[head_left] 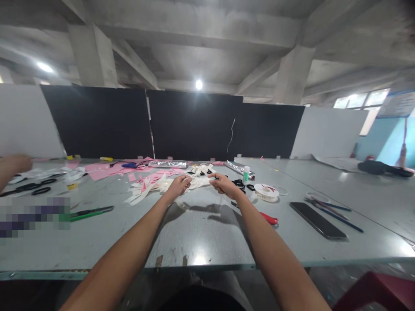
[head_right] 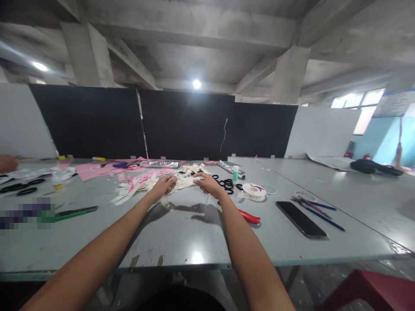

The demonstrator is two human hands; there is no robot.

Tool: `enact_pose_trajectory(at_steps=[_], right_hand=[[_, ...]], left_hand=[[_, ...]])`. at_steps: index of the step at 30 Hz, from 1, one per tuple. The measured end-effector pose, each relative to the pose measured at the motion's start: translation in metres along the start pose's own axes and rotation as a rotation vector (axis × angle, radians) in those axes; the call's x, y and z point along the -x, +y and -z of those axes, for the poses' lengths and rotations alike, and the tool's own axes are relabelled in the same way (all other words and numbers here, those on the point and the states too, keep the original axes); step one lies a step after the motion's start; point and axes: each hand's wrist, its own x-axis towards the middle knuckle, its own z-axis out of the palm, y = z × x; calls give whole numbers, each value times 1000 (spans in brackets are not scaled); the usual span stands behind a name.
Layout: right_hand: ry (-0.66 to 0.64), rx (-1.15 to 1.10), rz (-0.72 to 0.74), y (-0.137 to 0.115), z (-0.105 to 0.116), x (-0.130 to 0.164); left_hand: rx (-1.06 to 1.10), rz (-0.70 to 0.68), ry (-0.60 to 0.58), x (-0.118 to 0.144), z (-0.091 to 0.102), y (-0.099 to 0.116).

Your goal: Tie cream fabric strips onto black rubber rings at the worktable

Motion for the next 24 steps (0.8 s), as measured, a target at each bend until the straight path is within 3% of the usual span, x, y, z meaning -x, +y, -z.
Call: enact_pose_trajectory(at_steps=[4,7,15,19,21,22,24], right_hand=[[-40,155,0,0,9,3],[-9,272,-57,7,16,1],[122,243,-165,18,35,1],[137,354,-75,16,33,0],[60,331,-62,15,27,-1],[12,310,-66,15,22,-2],[-75,258,-69,13,13,-3]], left_hand=[[-299,-143,13,-5,14,-7],[-339,-205,32,-5,22,-7],[-81,-272,470,-3,35,-3],[-264,-365,738,-3,48,4],[-395,-409,710,-3,46,9],[-412,-425,626,-2,41,10],[-348,-386,322,0,23,11]])
